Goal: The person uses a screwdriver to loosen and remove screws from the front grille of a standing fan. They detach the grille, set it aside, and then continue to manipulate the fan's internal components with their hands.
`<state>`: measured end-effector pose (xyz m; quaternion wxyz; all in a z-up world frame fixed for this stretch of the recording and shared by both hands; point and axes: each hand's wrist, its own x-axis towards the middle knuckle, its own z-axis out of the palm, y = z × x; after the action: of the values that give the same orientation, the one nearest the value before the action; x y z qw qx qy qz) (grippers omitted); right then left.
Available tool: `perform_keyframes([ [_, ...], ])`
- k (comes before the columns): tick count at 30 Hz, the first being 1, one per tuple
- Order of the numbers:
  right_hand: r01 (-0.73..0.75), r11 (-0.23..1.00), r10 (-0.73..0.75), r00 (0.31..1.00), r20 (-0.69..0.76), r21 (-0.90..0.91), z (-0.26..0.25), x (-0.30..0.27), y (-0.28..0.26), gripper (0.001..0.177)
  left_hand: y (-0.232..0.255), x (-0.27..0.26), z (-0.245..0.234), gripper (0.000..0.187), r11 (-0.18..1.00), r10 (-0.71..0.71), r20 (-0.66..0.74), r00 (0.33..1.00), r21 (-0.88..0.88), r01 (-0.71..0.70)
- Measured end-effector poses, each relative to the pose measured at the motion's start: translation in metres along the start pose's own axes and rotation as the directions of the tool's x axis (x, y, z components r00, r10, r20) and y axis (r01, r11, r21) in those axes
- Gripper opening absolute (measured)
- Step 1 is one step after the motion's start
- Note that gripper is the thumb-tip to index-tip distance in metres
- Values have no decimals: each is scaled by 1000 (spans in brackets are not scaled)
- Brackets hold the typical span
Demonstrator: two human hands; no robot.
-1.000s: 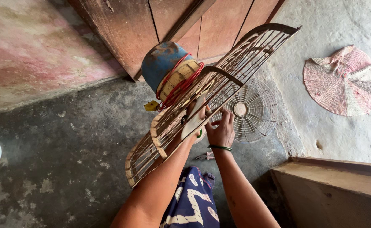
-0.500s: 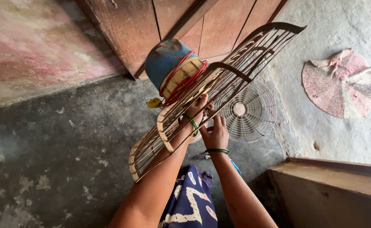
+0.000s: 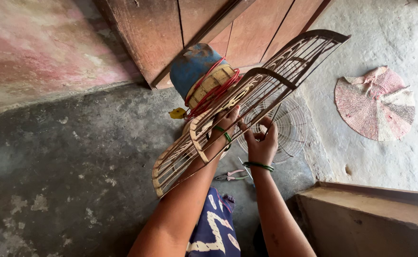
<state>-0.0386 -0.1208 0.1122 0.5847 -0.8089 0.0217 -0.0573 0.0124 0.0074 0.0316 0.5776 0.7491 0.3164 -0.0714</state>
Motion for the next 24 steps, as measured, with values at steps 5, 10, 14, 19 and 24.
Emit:
perform_keyframes([
  [5,-77,997,77,997,-15,-1,0,18,8,28,-4,-3,8,60,982,186,-143,972,14,-186],
  [10,168,983,-174,981,89,72,-8,25,12,30,-3,-4,7,62,990,137,-56,989,-11,-138],
  [14,-8,990,-16,984,175,141,-12,26,1,33,-4,-3,9,56,989,144,-71,987,-27,-147],
  [19,-151,971,108,968,227,184,-14,30,-9,35,-9,4,13,56,985,173,-81,982,-11,-175],
  [24,-97,984,58,969,240,152,-17,30,-1,35,-16,11,26,49,982,139,-150,979,-104,-155],
])
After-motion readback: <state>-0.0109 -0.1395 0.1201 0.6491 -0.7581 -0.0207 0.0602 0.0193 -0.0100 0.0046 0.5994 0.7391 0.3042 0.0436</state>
